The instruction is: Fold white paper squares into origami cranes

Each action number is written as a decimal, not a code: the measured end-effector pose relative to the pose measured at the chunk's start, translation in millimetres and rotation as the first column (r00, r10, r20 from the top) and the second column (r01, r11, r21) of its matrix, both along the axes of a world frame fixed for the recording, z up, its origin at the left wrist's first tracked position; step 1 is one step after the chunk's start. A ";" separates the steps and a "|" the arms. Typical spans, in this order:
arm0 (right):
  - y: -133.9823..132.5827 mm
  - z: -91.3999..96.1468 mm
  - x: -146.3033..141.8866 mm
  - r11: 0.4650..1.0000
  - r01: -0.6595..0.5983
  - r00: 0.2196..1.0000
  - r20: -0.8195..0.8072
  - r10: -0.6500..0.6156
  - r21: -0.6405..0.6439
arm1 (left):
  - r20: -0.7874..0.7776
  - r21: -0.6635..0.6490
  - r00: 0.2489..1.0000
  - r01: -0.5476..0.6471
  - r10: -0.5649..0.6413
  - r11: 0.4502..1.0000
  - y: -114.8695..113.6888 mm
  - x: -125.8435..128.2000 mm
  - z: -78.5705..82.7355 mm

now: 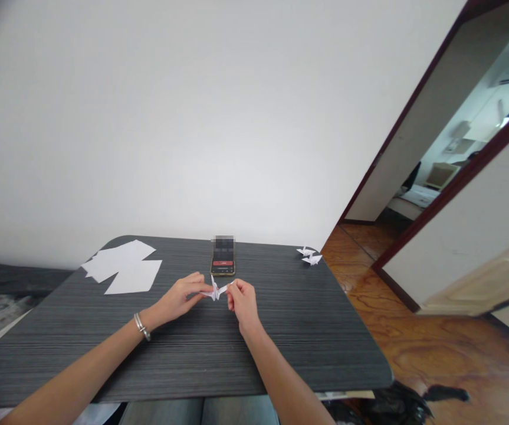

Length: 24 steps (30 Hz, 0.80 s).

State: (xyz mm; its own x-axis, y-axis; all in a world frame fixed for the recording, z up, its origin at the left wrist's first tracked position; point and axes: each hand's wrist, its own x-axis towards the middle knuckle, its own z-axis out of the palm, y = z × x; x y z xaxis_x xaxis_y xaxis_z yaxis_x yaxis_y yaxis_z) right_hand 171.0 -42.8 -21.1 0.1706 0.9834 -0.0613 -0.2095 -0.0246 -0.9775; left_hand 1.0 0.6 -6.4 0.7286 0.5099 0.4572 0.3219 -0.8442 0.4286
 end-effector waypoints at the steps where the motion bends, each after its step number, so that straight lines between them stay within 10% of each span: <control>1: 0.0 0.1 -0.2 1.000 0.000 1.000 -0.002 0.000 0.002 | -0.001 -0.005 1.000 -0.001 0.001 1.000 0.0 -0.2 0.3; 24: -0.5 -0.8 -4.8 0.997 0.069 0.997 -0.021 -0.068 0.037 | 0.000 -0.067 1.000 0.016 -0.016 0.998 -2.1 0.0 2.6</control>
